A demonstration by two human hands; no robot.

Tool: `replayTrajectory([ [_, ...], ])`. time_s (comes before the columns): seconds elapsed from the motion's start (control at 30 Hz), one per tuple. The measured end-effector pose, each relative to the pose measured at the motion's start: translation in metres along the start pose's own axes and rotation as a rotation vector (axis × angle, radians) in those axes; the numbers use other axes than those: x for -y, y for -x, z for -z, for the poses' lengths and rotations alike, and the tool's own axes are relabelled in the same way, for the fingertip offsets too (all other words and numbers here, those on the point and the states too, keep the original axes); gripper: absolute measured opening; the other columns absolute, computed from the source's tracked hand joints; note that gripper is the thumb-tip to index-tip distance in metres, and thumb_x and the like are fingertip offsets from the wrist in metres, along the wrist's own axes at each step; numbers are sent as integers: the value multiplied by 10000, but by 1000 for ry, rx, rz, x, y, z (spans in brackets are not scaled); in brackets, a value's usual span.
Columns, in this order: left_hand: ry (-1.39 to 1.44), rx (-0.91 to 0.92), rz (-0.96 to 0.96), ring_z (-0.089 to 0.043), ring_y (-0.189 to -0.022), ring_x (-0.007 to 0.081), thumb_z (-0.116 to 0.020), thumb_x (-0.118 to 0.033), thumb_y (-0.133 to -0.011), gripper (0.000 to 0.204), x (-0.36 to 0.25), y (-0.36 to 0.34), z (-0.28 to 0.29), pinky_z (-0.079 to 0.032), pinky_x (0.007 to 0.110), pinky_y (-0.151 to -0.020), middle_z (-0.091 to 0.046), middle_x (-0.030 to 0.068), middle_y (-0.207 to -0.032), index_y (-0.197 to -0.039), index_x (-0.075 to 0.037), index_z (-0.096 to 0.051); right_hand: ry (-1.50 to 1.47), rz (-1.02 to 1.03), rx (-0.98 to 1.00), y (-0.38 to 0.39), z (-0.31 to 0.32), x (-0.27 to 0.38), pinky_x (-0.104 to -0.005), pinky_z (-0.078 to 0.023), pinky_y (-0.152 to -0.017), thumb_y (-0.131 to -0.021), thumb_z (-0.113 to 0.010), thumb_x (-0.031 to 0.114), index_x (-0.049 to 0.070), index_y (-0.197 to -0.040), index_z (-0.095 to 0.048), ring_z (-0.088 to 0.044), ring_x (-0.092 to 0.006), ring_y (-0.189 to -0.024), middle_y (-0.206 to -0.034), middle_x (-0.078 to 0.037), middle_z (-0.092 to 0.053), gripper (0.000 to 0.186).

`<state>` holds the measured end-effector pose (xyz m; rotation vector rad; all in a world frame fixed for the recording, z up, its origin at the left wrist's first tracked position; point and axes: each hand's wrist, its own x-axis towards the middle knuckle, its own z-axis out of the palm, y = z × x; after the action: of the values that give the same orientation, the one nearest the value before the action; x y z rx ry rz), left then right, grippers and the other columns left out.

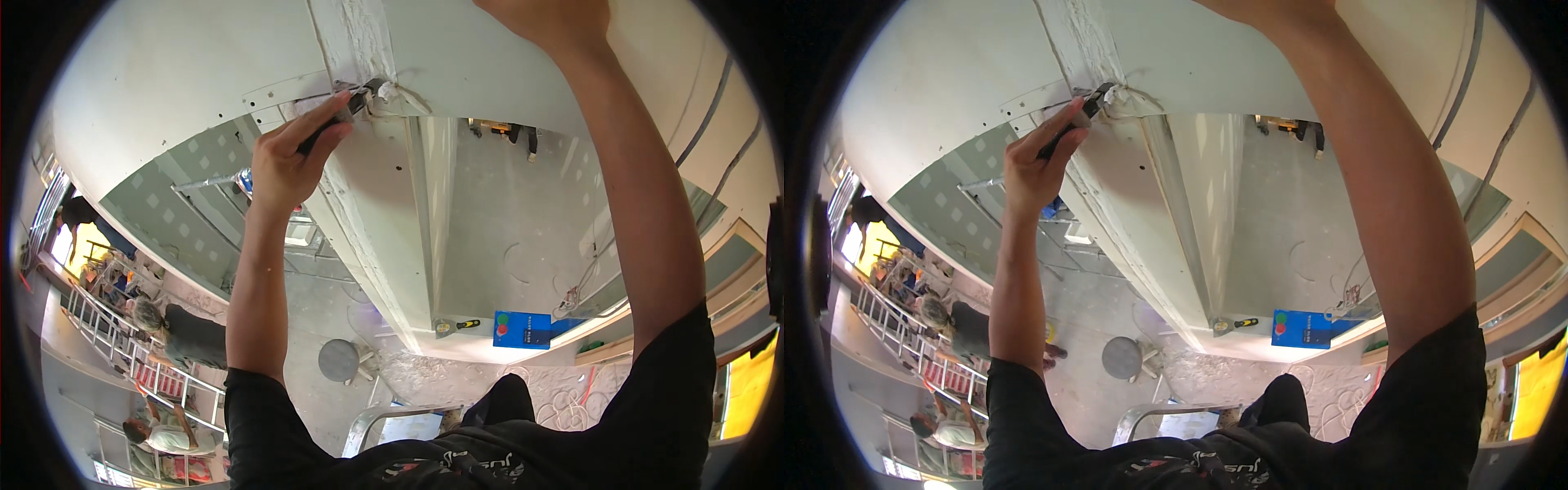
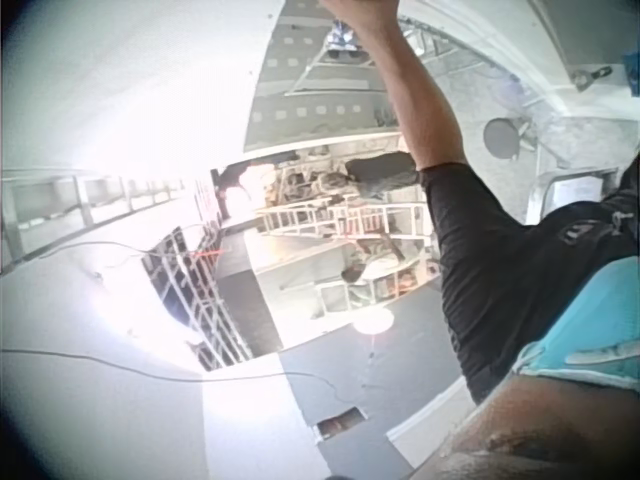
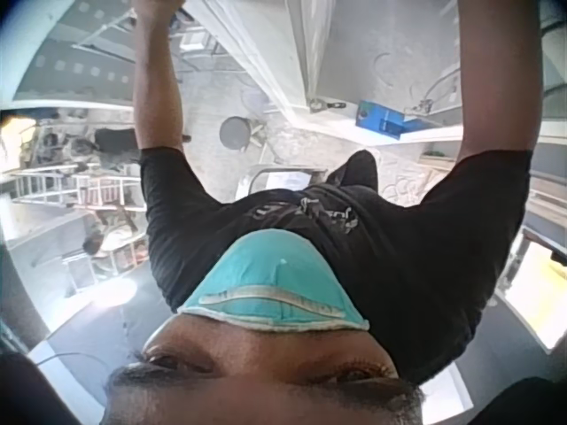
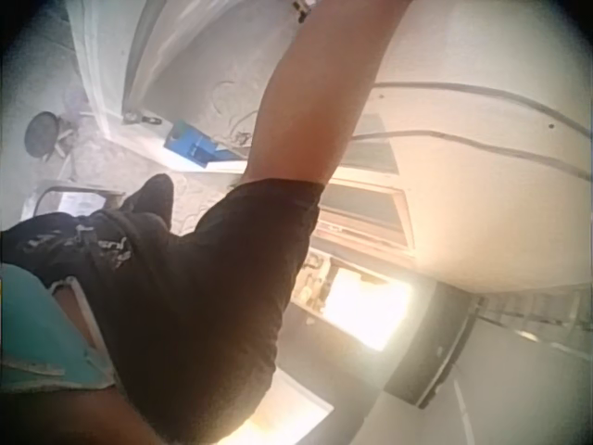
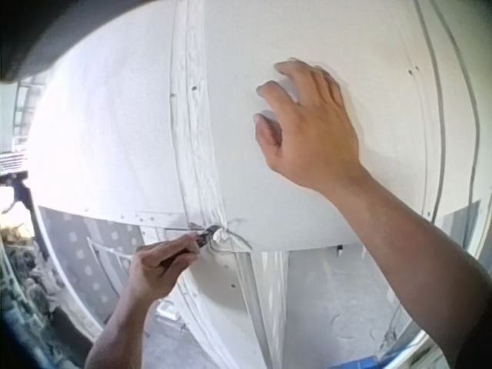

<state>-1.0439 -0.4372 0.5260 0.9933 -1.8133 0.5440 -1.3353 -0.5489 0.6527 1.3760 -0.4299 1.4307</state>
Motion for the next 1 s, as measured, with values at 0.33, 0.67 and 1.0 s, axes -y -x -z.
replayTrajectory([
  [0.33, -62, 52, 153, -716, -803, 90, -782, -53, -915, 387, -15, 27, -9, -557, 258, -727, -802, 122, -990, -1297, -99, -738, -12, -3, -44, 0, -4, 0, -532, -345, -1170, -927, -682, 220, 62, -1227, -638, -462, -366, -1334, -1373, -201, -508, 342],
  [0.67, -6, -27, 197, -721, -840, 82, -799, -37, -897, 392, -21, 23, 8, -551, 240, -728, -800, 109, -982, -1280, -103, -748, 19, 1, -45, 2, -5, 0, -532, -334, -1179, -939, -672, 228, 56, -1227, -634, -463, -361, -1334, -1372, -202, -516, 338],
  [1.0, 116, -100, 153, -576, -662, 28, -794, -89, -927, 377, 0, 11, -5, -478, 207, -607, -757, 24, -845, -1299, -95, -737, -20, -3, -79, 1, -7, 0, -522, -347, -1167, -924, -689, 223, 54, -1212, -643, -470, -360, -1320, -1358, -202, -517, 337],
])
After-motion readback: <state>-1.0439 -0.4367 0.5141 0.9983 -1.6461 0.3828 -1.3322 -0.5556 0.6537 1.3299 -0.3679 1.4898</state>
